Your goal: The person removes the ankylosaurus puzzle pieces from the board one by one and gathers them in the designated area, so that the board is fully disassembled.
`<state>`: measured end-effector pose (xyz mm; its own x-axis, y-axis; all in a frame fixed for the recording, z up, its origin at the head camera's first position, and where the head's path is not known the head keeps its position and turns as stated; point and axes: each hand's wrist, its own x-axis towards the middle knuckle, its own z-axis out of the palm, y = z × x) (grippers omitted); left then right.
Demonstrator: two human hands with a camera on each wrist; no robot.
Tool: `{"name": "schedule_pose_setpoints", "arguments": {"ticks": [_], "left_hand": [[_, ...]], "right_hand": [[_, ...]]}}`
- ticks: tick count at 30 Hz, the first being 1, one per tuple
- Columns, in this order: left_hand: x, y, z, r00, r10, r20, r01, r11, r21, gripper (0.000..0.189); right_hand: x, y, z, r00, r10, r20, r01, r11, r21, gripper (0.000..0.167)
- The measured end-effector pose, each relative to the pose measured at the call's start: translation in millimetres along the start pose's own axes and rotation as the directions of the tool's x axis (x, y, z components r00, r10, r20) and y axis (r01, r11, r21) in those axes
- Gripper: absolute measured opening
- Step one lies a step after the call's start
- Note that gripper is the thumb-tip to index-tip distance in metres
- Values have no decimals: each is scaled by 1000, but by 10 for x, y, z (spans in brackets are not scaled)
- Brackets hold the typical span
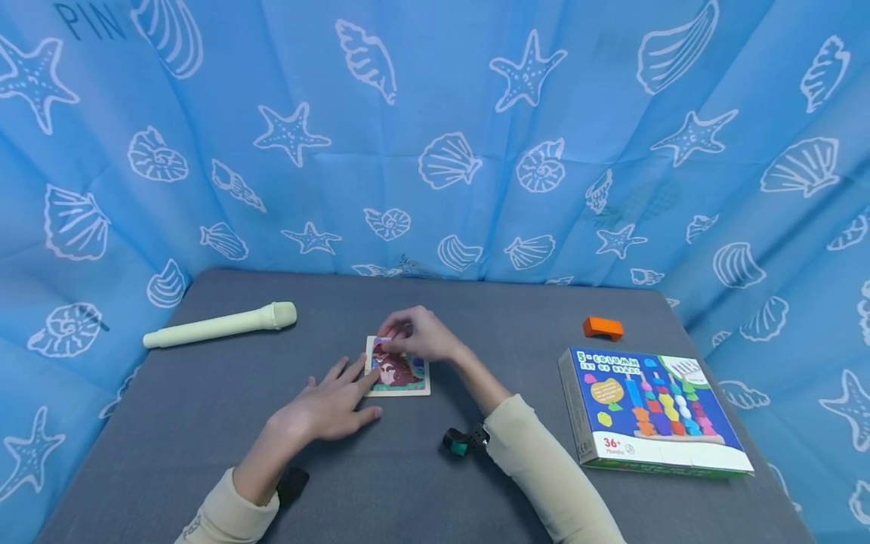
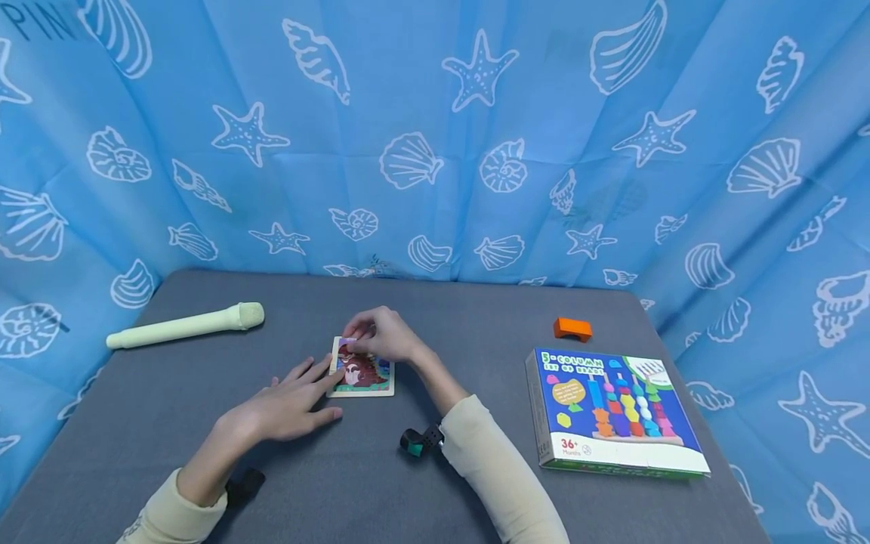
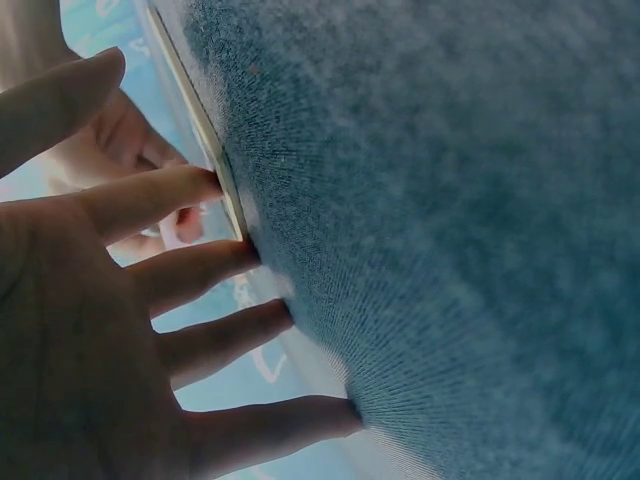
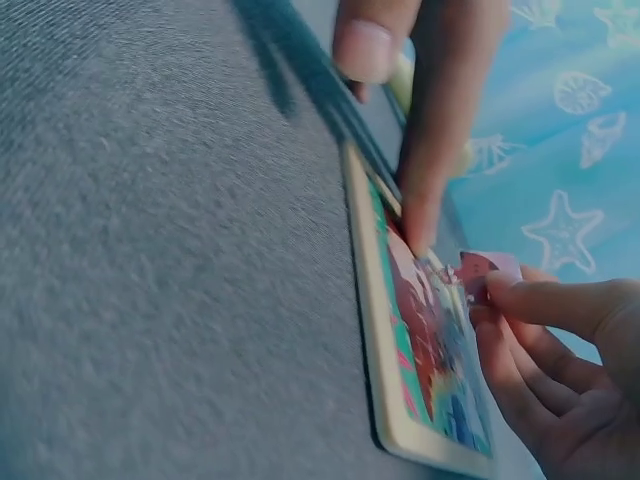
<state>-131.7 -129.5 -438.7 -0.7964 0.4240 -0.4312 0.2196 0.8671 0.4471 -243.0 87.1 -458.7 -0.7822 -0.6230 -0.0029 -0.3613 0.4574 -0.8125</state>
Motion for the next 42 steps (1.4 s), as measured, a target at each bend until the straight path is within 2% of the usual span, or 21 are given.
{"name": "schedule_pose_setpoints", "arguments": {"ticks": [6,14,18,26,38,42], "left_hand": [[-17,31,-16,1000,-16,2,16,1000,-3,72],[-20,55,-15,1000,-25,-4,25,1000,8,72],[-26,55,-11,1000,-17,-8,17,1000,5,72],[-31,60,-2,1000,-12,-19,13,1000,3,72],[-49,31,-34,1000,0,-2,0,1000,-25,72],[-47,23,-31,1000,3,-3,-3,999,-32,72]], "right_hand": [[-104,120,-156,999,16,-39,-12,994,111,19],[-290,279,-462,980,172,-96,-153,971,184,21],[-375,368,-582,972,212,-106,-193,968,162,23],[-469,472,-674,972,209,-102,-210,978,6,20],[-463,482,-625,971,212,-115,-218,975,-48,21],[-464,481,-632,964,236,-120,-238,971,1,20]]}}
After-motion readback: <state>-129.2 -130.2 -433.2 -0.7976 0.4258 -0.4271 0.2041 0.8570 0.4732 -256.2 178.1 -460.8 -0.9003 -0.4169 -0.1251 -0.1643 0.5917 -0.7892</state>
